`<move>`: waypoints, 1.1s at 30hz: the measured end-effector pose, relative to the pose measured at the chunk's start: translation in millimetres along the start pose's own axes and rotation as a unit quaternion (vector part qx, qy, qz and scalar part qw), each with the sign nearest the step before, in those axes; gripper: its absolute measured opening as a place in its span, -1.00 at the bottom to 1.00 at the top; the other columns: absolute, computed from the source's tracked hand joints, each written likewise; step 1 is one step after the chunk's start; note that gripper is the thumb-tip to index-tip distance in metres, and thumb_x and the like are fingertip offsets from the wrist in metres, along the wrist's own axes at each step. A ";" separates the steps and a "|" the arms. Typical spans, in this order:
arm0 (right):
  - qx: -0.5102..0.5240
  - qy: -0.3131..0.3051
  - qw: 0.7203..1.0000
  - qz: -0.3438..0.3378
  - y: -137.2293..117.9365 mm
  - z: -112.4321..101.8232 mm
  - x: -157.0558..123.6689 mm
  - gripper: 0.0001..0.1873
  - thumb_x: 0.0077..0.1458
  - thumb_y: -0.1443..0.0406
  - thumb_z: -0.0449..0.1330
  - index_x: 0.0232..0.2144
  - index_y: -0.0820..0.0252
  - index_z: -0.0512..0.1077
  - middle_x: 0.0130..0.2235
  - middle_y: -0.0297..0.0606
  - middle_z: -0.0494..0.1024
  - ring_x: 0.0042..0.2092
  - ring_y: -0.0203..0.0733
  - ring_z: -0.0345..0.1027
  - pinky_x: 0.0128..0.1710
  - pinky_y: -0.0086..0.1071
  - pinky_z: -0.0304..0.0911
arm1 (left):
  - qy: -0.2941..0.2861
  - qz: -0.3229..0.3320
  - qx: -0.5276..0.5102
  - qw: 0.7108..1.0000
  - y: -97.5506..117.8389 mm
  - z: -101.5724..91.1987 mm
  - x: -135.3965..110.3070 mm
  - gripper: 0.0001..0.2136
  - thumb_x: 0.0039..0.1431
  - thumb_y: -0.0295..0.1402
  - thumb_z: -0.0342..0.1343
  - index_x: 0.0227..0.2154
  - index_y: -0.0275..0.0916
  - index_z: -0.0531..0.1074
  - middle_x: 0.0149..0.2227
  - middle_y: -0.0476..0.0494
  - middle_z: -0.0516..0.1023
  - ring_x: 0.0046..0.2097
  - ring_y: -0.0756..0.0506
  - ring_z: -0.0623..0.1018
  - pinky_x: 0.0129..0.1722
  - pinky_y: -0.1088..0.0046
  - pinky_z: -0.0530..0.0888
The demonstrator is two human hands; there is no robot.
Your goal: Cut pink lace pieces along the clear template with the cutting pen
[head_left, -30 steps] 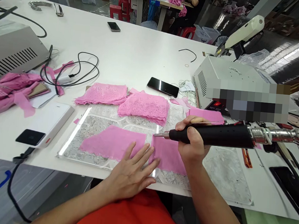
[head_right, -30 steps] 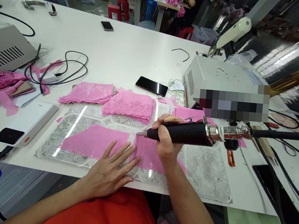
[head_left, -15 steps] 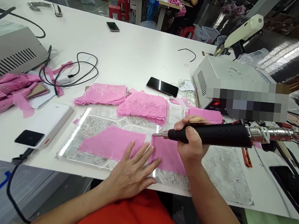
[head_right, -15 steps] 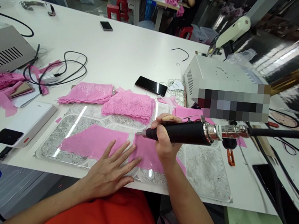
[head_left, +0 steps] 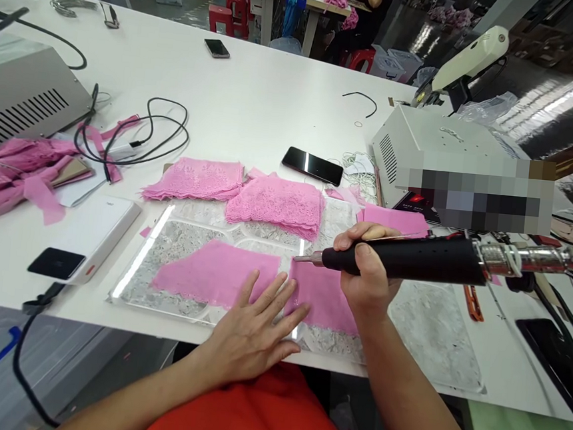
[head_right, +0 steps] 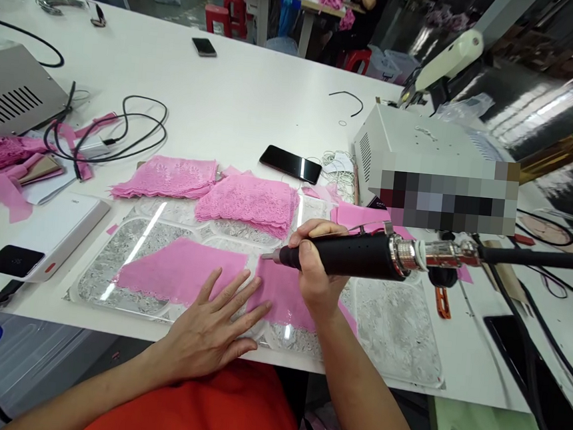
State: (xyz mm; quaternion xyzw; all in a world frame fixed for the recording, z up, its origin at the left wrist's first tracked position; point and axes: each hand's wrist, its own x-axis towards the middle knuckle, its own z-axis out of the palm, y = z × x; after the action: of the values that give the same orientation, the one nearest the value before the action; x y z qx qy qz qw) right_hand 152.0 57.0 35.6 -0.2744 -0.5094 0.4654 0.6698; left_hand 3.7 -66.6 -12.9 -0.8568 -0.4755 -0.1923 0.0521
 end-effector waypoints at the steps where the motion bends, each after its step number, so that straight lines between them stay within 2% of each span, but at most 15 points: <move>1: 0.000 0.000 1.000 0.001 0.2 0.3 -0.1 -0.87 -0.03 0.32 0.21 -0.39 0.11 0.31 -0.37 -0.41 0.40 -0.44 -0.35 0.30 -0.36 -0.31 0.30 | 0.000 0.000 0.000 1.000 0.0 0.0 0.1 -0.52 0.29 -0.01 -0.01 0.17 -0.14 0.32 0.23 -0.20 0.34 0.31 -0.26 0.22 0.34 -0.02 -0.22; 5: 0.013 0.002 1.000 0.005 -1.1 0.5 0.2 -0.88 -0.05 0.32 0.21 -0.39 0.12 0.32 -0.37 -0.40 0.38 -0.45 -0.36 0.30 -0.38 -0.32 0.29 | 0.005 0.004 -0.001 1.000 -0.3 -1.3 -1.8 -0.54 0.30 -0.03 0.01 0.13 -0.16 0.35 0.21 -0.20 0.36 0.29 -0.25 0.26 0.35 -0.01 -0.21; 10: 0.016 0.044 0.999 -0.018 -12.6 -8.0 5.7 -0.87 -0.13 0.32 0.19 -0.43 0.16 0.33 -0.41 -0.37 0.37 -0.49 -0.35 0.27 -0.47 -0.35 0.26 | 0.050 0.050 -0.024 0.997 -0.6 -4.3 -9.1 -0.63 0.32 -0.17 0.03 0.08 -0.26 0.39 0.14 -0.22 0.45 0.27 -0.21 0.30 0.35 0.05 -0.03; 17: -0.062 0.150 0.984 -0.075 -34.3 -50.3 13.7 -0.88 -0.19 0.34 0.15 -0.48 0.18 0.29 -0.46 -0.38 0.34 -0.53 -0.36 0.25 -0.53 -0.38 0.19 | 0.066 0.029 -0.048 0.996 -3.6 -0.8 -7.1 -0.62 0.33 -0.17 0.03 0.10 -0.25 0.39 0.16 -0.18 0.43 0.28 -0.19 0.29 0.36 0.09 -0.05; 21: -0.066 0.203 0.974 -0.074 -39.8 -73.9 10.2 -0.87 -0.22 0.33 0.14 -0.48 0.17 0.30 -0.46 -0.39 0.35 -0.54 -0.37 0.23 -0.53 -0.39 0.18 | 0.063 0.025 -0.067 0.995 -5.0 1.8 -4.5 -0.62 0.31 -0.17 0.06 0.11 -0.20 0.38 0.18 -0.18 0.41 0.28 -0.19 0.29 0.37 0.07 -0.07; 24: -0.069 0.210 0.972 -0.073 -40.5 -80.5 7.1 -0.87 -0.22 0.31 0.13 -0.48 0.15 0.29 -0.45 -0.41 0.34 -0.54 -0.38 0.21 -0.52 -0.39 0.18 | 0.061 0.023 -0.070 0.995 -5.0 2.1 -4.2 -0.63 0.31 -0.17 0.06 0.11 -0.19 0.39 0.18 -0.18 0.42 0.28 -0.19 0.29 0.37 0.06 -0.06; 33: -0.046 0.207 0.975 -0.068 -35.0 -82.8 6.3 -0.88 -0.22 0.33 0.15 -0.48 0.15 0.31 -0.44 -0.41 0.33 -0.52 -0.38 0.22 -0.51 -0.38 0.20 | 0.053 0.018 -0.068 0.996 -5.1 2.5 -4.0 -0.62 0.30 -0.16 0.07 0.10 -0.18 0.40 0.15 -0.17 0.44 0.28 -0.20 0.30 0.37 0.07 -0.08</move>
State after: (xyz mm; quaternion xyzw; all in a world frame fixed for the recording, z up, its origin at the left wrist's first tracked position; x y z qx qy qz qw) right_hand 242.0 56.9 40.3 -0.3597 -0.3984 0.3281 0.7773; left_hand -1.7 -66.3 -17.1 -0.8553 -0.4429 -0.2680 0.0222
